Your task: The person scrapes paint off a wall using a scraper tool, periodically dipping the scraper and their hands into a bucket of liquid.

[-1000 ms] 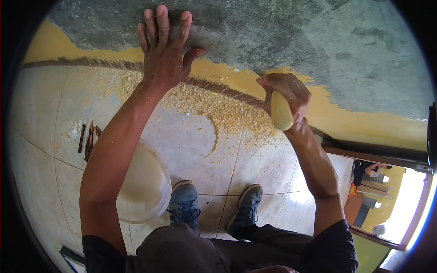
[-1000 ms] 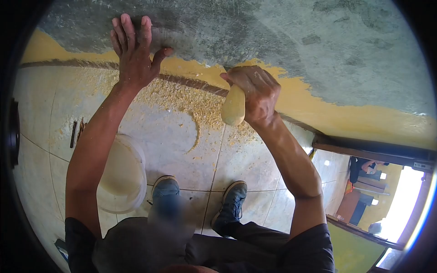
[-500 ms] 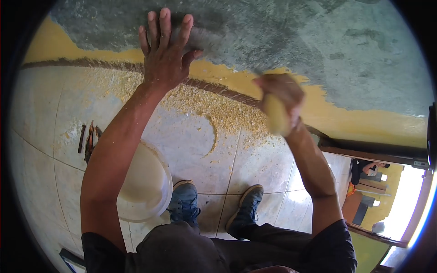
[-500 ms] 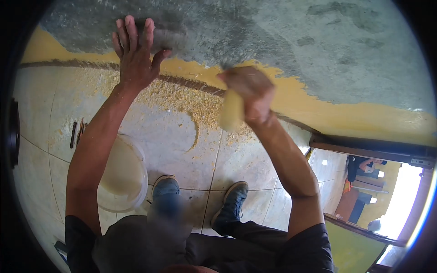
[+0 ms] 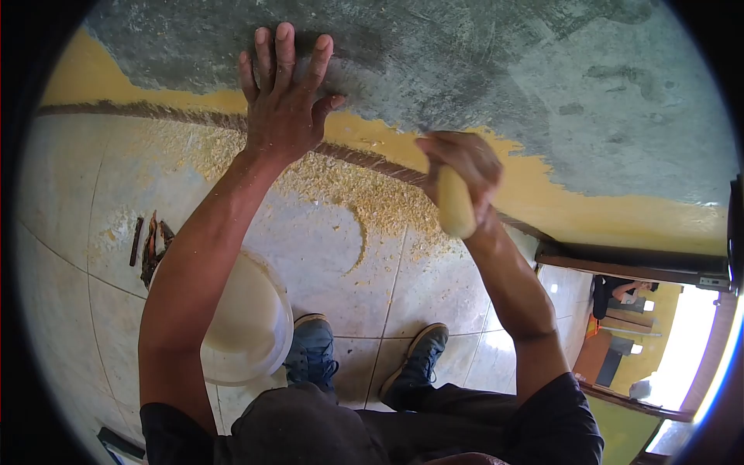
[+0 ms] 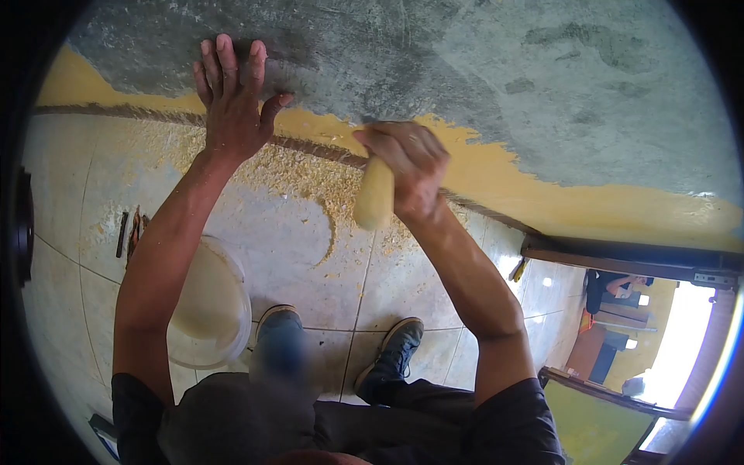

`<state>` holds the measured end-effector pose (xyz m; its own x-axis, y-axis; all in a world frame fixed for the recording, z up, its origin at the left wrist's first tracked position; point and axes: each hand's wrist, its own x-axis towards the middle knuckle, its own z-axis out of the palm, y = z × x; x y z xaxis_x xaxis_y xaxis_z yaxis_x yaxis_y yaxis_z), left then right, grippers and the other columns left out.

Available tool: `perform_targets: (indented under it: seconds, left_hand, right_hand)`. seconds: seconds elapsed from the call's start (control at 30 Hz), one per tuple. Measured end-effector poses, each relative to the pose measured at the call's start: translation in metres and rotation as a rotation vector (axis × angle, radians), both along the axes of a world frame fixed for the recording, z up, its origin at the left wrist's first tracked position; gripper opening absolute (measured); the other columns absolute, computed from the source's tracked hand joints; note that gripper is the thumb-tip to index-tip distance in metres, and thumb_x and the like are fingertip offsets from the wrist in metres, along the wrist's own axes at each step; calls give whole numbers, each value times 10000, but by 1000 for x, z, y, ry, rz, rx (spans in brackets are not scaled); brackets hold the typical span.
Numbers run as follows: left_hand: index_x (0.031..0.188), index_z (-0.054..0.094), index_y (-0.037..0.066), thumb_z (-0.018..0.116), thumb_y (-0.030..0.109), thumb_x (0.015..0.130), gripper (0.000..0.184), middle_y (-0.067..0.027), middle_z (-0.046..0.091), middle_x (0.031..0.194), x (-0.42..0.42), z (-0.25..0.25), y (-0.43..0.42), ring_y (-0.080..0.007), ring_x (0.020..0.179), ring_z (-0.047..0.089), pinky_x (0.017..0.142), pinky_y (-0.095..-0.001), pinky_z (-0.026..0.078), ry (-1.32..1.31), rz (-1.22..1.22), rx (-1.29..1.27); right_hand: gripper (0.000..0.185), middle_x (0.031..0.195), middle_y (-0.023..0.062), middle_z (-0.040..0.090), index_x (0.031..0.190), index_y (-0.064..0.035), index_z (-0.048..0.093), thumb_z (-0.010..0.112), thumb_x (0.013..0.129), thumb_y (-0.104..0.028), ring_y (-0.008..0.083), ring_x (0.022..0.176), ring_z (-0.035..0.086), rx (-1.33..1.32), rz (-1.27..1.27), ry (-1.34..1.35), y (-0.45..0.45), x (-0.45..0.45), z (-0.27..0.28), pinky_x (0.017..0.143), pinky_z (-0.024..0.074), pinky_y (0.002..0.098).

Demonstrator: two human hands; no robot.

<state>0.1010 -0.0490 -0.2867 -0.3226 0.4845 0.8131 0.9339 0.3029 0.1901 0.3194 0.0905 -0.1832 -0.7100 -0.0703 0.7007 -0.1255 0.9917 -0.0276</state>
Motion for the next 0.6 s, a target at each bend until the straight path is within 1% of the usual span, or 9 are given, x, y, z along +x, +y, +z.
perform_targets:
  seconds: [0.1, 0.2, 0.23, 0.3, 0.37, 0.43, 0.53, 0.57, 0.6]
  left_hand:
    - [1657, 84, 209, 591, 514, 985, 896, -277, -82, 1678, 2, 1, 1, -530, 1531, -46, 1184, -681, 32, 3, -10, -19]
    - [1657, 67, 210, 609, 496, 980, 913, -278, -86, 1677, 2, 2, -3, -528, 1531, -55, 1185, -681, 26, -10, 5, -25]
    - [1657, 55, 211, 618, 486, 978, 924, -278, -89, 1677, 3, 4, -2, -527, 1531, -60, 1185, -682, 23, -11, -11, -20]
    - [1656, 63, 204, 624, 478, 977, 923, -281, -80, 1677, 3, 0, -1, -530, 1530, -49, 1185, -681, 23, -12, -18, -14]
    - [1656, 70, 197, 630, 470, 976, 922, -284, -70, 1677, 4, 1, 0, -533, 1530, -39, 1185, -681, 23, -11, -28, -1]
    - [1655, 80, 183, 619, 470, 983, 908, -289, -64, 1675, 2, 1, -1, -547, 1525, -16, 1181, -685, 26, -1, -13, -14]
    - [1652, 106, 170, 591, 484, 996, 874, -295, -48, 1674, 2, 1, -4, -560, 1520, -8, 1174, -693, 29, 1, -13, -11]
    - [1650, 116, 166, 581, 488, 1000, 862, -298, -38, 1674, 1, 2, -3, -560, 1520, -9, 1174, -692, 32, 13, -18, -11]
    - [1650, 116, 166, 581, 488, 1000, 862, -298, -38, 1674, -1, 2, -2, -560, 1520, -9, 1174, -692, 32, 18, -22, -5]
  right_hand:
    - [129, 861, 77, 739, 900, -66, 742, 718, 773, -67, 250, 751, 716, -18, 6, -105, 4, 1, -15, 668, 564, 366]
    - [147, 902, 79, 757, 906, -89, 753, 725, 763, -66, 234, 742, 723, 55, -7, 146, -7, 0, 3, 660, 573, 373]
    - [147, 902, 79, 757, 906, -89, 753, 725, 763, -66, 234, 742, 723, 53, -8, 142, -3, -1, -2, 660, 573, 373]
    - [158, 913, 79, 759, 898, -103, 755, 734, 744, -73, 237, 776, 730, -47, 58, 68, 9, -2, -20, 658, 578, 378]
    - [217, 934, 81, 765, 966, -120, 771, 750, 754, -78, 238, 841, 733, -41, -39, -179, 3, 1, -18, 703, 601, 364]
    - [200, 906, 71, 762, 963, -112, 765, 762, 765, -83, 227, 828, 734, -63, 19, -72, 2, 4, -1, 707, 599, 363]
    - [178, 846, 80, 754, 898, -81, 737, 794, 738, -28, 207, 779, 735, 50, -127, 155, -2, 19, 34, 650, 585, 340]
    - [177, 840, 79, 752, 885, -86, 739, 781, 743, 13, 200, 761, 730, 21, -180, 182, -2, 22, 40, 627, 579, 338]
    - [167, 839, 75, 751, 874, -85, 737, 769, 753, 25, 202, 757, 729, 11, -142, 93, 3, 26, 39, 630, 579, 341]
